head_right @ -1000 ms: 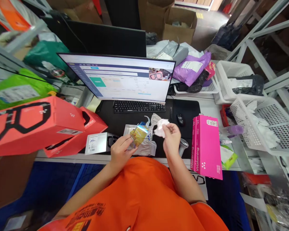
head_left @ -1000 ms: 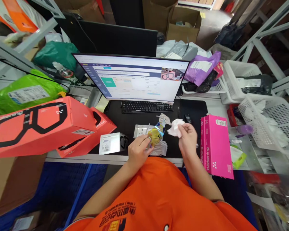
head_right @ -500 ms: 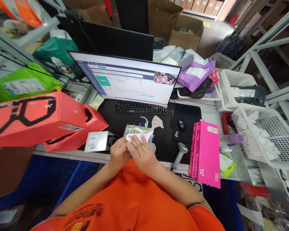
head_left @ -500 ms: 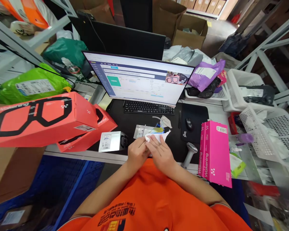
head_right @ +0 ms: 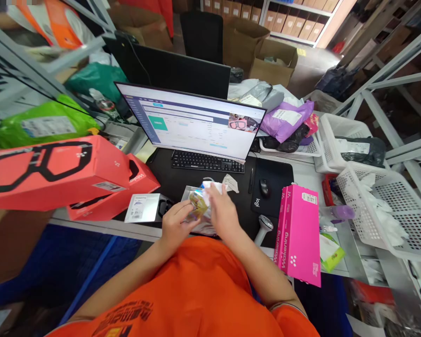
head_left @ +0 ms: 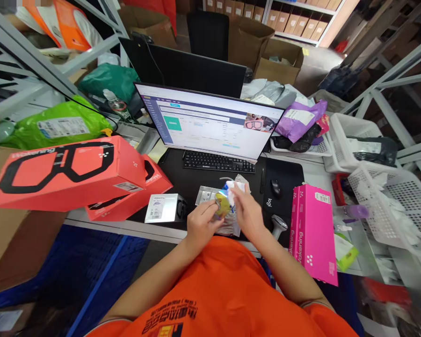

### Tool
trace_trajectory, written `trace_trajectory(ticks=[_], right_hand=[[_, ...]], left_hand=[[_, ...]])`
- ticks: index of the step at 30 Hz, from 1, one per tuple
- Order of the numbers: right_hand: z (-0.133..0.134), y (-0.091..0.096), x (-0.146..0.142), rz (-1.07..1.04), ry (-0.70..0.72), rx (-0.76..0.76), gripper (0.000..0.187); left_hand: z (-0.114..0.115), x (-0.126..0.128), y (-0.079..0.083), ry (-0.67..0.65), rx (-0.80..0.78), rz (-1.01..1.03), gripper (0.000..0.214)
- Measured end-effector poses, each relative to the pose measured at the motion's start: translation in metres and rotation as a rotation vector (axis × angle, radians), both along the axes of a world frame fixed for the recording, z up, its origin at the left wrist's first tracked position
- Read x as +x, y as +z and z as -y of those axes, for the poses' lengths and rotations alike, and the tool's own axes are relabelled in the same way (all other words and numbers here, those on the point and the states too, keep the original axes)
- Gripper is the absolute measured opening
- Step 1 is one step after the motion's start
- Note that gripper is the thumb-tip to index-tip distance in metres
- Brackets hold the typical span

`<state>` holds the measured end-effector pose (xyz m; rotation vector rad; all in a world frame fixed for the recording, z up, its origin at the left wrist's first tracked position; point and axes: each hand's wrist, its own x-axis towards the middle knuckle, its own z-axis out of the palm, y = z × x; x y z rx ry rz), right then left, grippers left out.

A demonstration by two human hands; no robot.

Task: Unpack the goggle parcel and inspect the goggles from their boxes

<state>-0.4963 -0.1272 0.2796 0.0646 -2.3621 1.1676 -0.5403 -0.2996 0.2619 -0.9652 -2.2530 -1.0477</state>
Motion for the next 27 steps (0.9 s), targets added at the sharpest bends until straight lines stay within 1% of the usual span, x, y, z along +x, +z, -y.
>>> trace_trajectory(ticks=[1, 3, 5, 6, 7, 8, 9, 11, 14, 17, 20, 23, 25, 27], right_hand=[[-0.008, -0.001, -0.005, 0.060, -0.091, -0.178, 0.031], [-0.019, -0.004, -0.011, 0.122, -0.245, -0.596, 0.022], [-0.021, -0.008, -0.011, 0.132, -0.333, -1.006, 0.027], [-0.019, -0.009, -0.008, 0.141, -0.350, -1.160, 0.033], [-0.014, -0.011, -0.005, 0.154, -0.350, -1.265, 0.037], [-0.008, -0.012, -0.002, 0.167, -0.342, -1.328, 0.039], [-0.001, -0.012, 0.002, 0.182, -0.323, -1.357, 0.039], [0.012, -0.009, 0.007, 0.207, -0.278, -1.356, 0.038], [0.025, -0.003, 0.008, 0.234, -0.217, -1.271, 0.035], [0.028, 0.002, 0.007, 0.267, -0.148, -1.154, 0.031], [0.027, 0.005, 0.007, 0.340, -0.073, -1.078, 0.031], [0.028, 0.006, 0.008, 0.376, -0.069, -1.003, 0.032], [0.030, 0.005, 0.008, 0.373, -0.072, -0.984, 0.033], [0.032, 0.004, 0.007, 0.368, -0.061, -1.002, 0.033]], left_hand=[[-0.001, 0.000, 0.000, 0.015, 0.002, 0.013, 0.012], [-0.003, 0.000, 0.000, 0.047, 0.007, 0.032, 0.014], [-0.006, 0.000, 0.001, 0.074, 0.003, 0.042, 0.016], [-0.009, 0.000, 0.002, 0.088, -0.007, 0.049, 0.016], [-0.011, 0.000, 0.002, 0.102, -0.022, 0.060, 0.016], [-0.014, 0.000, 0.003, 0.116, -0.041, 0.072, 0.017], [-0.016, 0.000, 0.003, 0.130, -0.063, 0.084, 0.018], [-0.020, 0.000, 0.002, 0.150, -0.115, 0.104, 0.022], [-0.024, 0.002, 0.002, 0.147, -0.198, 0.141, 0.028], [-0.024, 0.004, 0.003, 0.147, -0.261, 0.162, 0.031], [-0.020, 0.005, 0.005, 0.168, -0.284, 0.139, 0.029], [-0.018, 0.005, 0.005, 0.170, -0.285, 0.118, 0.027], [-0.017, 0.006, 0.006, 0.169, -0.283, 0.130, 0.029], [-0.017, 0.007, 0.006, 0.171, -0.287, 0.154, 0.029]])
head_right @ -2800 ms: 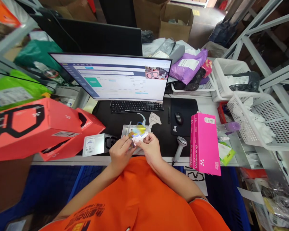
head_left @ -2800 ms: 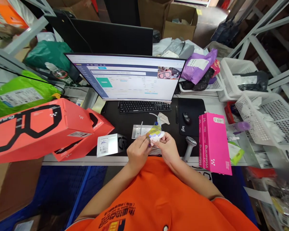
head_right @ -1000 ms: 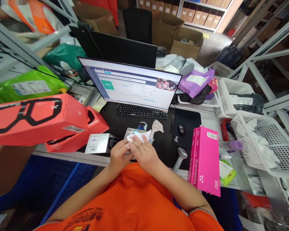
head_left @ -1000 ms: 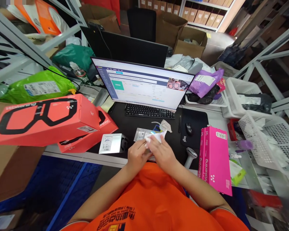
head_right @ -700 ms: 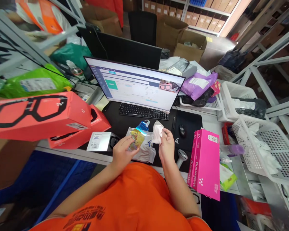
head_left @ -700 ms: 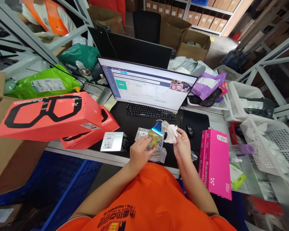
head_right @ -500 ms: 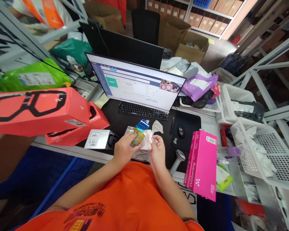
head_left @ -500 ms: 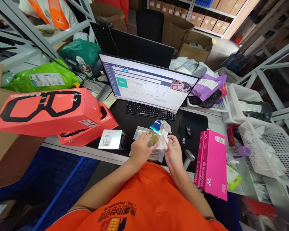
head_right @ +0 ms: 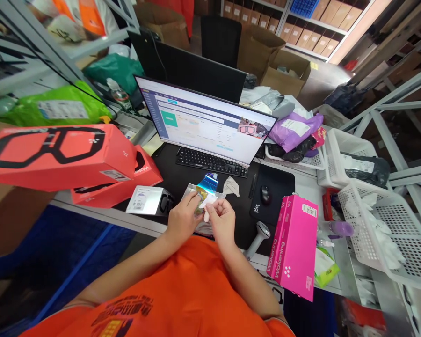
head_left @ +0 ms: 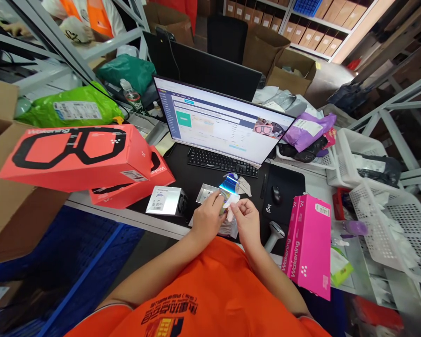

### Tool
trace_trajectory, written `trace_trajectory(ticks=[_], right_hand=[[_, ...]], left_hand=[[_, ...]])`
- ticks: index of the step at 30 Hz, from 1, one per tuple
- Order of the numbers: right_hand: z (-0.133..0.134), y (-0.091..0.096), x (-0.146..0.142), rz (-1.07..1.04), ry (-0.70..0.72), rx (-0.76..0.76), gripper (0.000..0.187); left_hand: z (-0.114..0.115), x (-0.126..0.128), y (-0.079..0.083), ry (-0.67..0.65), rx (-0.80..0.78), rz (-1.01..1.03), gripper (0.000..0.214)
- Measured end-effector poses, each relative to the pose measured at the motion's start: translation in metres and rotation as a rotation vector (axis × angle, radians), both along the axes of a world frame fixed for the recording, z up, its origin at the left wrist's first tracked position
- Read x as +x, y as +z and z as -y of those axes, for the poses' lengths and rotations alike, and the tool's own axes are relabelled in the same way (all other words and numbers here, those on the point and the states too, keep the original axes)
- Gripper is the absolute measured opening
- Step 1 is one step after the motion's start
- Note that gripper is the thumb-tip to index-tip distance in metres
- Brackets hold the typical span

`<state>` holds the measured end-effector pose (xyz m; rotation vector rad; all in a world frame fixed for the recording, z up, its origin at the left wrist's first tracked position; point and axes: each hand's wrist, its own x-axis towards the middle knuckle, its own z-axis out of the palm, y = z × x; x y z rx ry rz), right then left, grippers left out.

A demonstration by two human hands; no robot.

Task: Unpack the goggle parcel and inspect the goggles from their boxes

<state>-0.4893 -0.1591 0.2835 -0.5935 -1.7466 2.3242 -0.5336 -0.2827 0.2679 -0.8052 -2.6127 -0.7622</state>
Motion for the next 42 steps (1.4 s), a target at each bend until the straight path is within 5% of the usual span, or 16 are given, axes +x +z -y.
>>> trace_trajectory(ticks=[17, 27, 35, 42], right_hand=[[-0.010, 0.009, -0.014, -0.016, -0.121, -0.081, 0.045], [-0.011, 0.000, -0.014, 0.050, -0.108, 0.098, 0.043], [-0.036, 0.014, -0.046, 0.047, -0.139, -0.128, 0.058], [0.001, -0.004, -0.016, 0.028, -0.059, 0.311, 0.043]], left_hand=[[-0.005, 0.002, -0.010, -0.006, -0.063, -0.026, 0.033], [-0.005, 0.001, -0.015, 0.000, -0.060, 0.065, 0.040], [-0.005, -0.005, -0.002, -0.115, 0.069, 0.144, 0.049], [0.003, -0.008, -0.012, -0.053, 0.166, 0.220, 0.055]])
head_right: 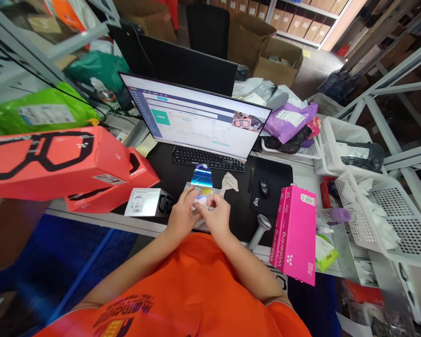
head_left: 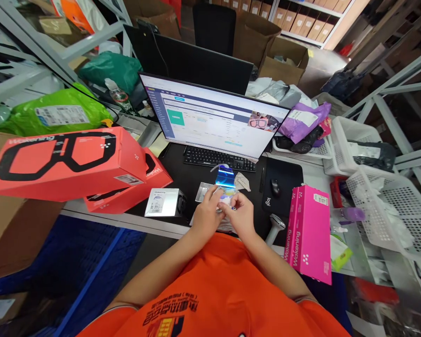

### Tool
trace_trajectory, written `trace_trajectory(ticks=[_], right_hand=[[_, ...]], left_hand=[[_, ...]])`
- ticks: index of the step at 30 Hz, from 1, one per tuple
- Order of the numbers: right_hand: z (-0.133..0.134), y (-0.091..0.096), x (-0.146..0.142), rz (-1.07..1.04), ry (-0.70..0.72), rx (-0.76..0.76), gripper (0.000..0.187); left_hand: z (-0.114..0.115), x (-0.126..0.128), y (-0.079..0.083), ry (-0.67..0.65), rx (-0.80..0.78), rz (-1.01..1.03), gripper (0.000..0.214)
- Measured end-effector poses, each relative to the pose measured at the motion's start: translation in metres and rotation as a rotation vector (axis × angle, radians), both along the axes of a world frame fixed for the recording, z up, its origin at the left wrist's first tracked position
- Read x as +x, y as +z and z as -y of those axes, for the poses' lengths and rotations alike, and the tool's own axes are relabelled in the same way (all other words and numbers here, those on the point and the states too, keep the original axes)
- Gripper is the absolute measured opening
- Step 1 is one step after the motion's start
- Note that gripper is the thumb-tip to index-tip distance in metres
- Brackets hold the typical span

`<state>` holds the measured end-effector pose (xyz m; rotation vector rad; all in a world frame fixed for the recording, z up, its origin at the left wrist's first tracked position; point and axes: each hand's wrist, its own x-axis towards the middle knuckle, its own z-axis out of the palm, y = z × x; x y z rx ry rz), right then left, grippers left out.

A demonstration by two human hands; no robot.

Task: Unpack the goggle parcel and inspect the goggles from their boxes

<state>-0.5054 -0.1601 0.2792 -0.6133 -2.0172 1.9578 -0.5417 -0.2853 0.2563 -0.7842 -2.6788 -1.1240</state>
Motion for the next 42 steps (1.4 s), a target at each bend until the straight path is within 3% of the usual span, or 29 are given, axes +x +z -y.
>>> trace_trajectory(ticks=[2, 6, 9, 15, 18, 21, 23, 24, 27, 29, 31, 34, 38, 42], right_hand=[[-0.001, -0.002, 0.002, 0.021, 0.030, 0.019, 0.046], [-0.019, 0.008, -0.010, 0.011, -0.007, -0.229, 0.055], [-0.022, 0.013, -0.014, -0.025, -0.064, -0.297, 0.056], [-0.002, 0.003, 0.003, 0.015, 0.051, -0.083, 0.053], [-0.010, 0.001, 0.002, 0.007, 0.027, -0.171, 0.056], [-0.030, 0.005, -0.006, -0.031, -0.042, -0.207, 0.055], [-0.045, 0.010, -0.011, -0.023, -0.013, -0.180, 0.056], [-0.053, 0.013, -0.012, -0.015, 0.011, -0.170, 0.056], [-0.075, 0.020, -0.009, -0.007, 0.065, -0.150, 0.057], [-0.087, 0.023, -0.004, 0.018, 0.137, -0.107, 0.056], [-0.093, 0.024, 0.002, 0.063, 0.245, -0.039, 0.053], [-0.091, 0.026, 0.009, 0.123, 0.435, 0.036, 0.048], [-0.082, 0.031, 0.017, 0.138, 0.580, 0.170, 0.046], [-0.085, 0.033, 0.023, 0.160, 0.599, 0.145, 0.045]], left_hand=[[0.000, 0.001, 0.000, 0.005, 0.009, 0.000, 0.057], [-0.002, 0.004, 0.006, -0.082, 0.065, 0.037, 0.058], [-0.002, 0.003, 0.007, -0.098, 0.090, 0.027, 0.058], [0.001, 0.001, 0.000, -0.013, 0.114, 0.030, 0.056], [-0.005, 0.004, 0.002, -0.063, 0.229, 0.187, 0.068], [-0.007, 0.004, 0.008, -0.209, 0.330, 0.465, 0.093], [0.000, 0.000, 0.011, -0.285, 0.263, 0.545, 0.099], [0.006, -0.003, 0.013, -0.289, 0.191, 0.534, 0.092], [0.028, -0.011, 0.024, -0.202, -0.017, 0.383, 0.049], [0.039, -0.016, 0.037, -0.155, -0.060, 0.198, 0.035], [0.041, -0.022, 0.053, -0.192, -0.075, -0.007, 0.042], [0.028, -0.031, 0.069, -0.399, -0.156, -0.151, 0.067], [0.006, -0.038, 0.065, -0.652, -0.239, -0.055, 0.067], [-0.002, -0.034, 0.054, -0.636, -0.241, 0.053, 0.051]])
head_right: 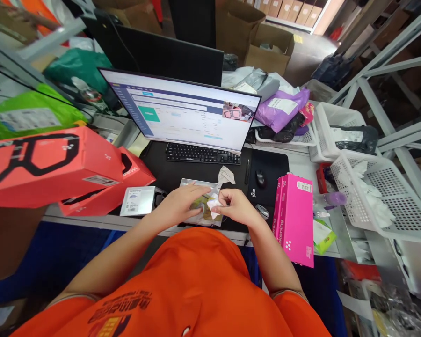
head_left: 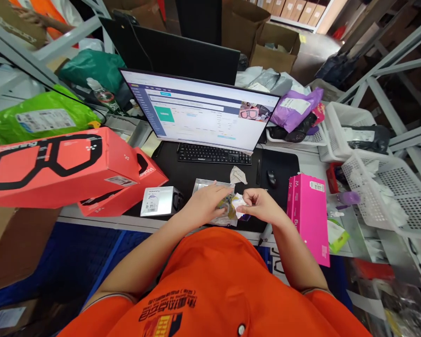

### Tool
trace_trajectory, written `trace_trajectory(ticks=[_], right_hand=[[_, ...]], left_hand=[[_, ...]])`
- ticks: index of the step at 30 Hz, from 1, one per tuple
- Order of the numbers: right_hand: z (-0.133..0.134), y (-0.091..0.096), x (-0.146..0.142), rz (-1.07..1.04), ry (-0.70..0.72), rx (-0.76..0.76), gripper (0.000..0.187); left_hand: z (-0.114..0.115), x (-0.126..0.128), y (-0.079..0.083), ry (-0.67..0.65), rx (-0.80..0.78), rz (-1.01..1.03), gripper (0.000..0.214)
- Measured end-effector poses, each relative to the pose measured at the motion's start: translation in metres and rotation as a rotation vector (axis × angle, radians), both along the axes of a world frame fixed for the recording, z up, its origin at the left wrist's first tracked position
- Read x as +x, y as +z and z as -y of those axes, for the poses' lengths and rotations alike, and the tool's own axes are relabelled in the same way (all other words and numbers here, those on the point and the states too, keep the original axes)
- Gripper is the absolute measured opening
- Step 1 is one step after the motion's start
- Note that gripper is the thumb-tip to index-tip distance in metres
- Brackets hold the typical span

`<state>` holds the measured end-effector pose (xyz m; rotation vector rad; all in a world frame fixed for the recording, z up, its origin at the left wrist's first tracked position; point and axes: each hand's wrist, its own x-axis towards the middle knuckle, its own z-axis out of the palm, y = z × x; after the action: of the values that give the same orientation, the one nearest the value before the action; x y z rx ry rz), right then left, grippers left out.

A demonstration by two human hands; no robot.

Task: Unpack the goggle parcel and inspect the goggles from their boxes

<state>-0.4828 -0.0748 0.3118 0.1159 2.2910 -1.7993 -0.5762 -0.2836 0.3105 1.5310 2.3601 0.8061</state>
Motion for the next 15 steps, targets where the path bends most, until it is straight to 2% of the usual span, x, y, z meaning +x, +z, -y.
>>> trace_trajectory(ticks=[3, 7, 10, 12, 15], right_hand=[[-0.001, -0.001, -0.001, 0.007, 0.005, 0.028, 0.043], [0.016, 0.003, -0.007, -0.051, 0.030, 0.279, 0.038], [0.035, 0.006, -0.013, -0.101, 0.037, 0.437, 0.035], [0.040, 0.005, -0.017, -0.139, 0.014, 0.432, 0.032], [0.026, -0.001, -0.023, -0.162, 0.069, 0.258, 0.032]], left_hand=[[-0.002, 0.005, -0.003, 0.068, -0.007, 0.039, 0.042], [-0.005, 0.007, -0.007, 0.070, -0.053, -0.019, 0.017], [-0.002, 0.006, -0.015, 0.073, -0.004, -0.097, 0.005], [0.003, 0.003, -0.021, 0.123, 0.084, -0.112, 0.010], [0.012, -0.001, -0.027, 0.178, 0.199, -0.095, 0.020]])
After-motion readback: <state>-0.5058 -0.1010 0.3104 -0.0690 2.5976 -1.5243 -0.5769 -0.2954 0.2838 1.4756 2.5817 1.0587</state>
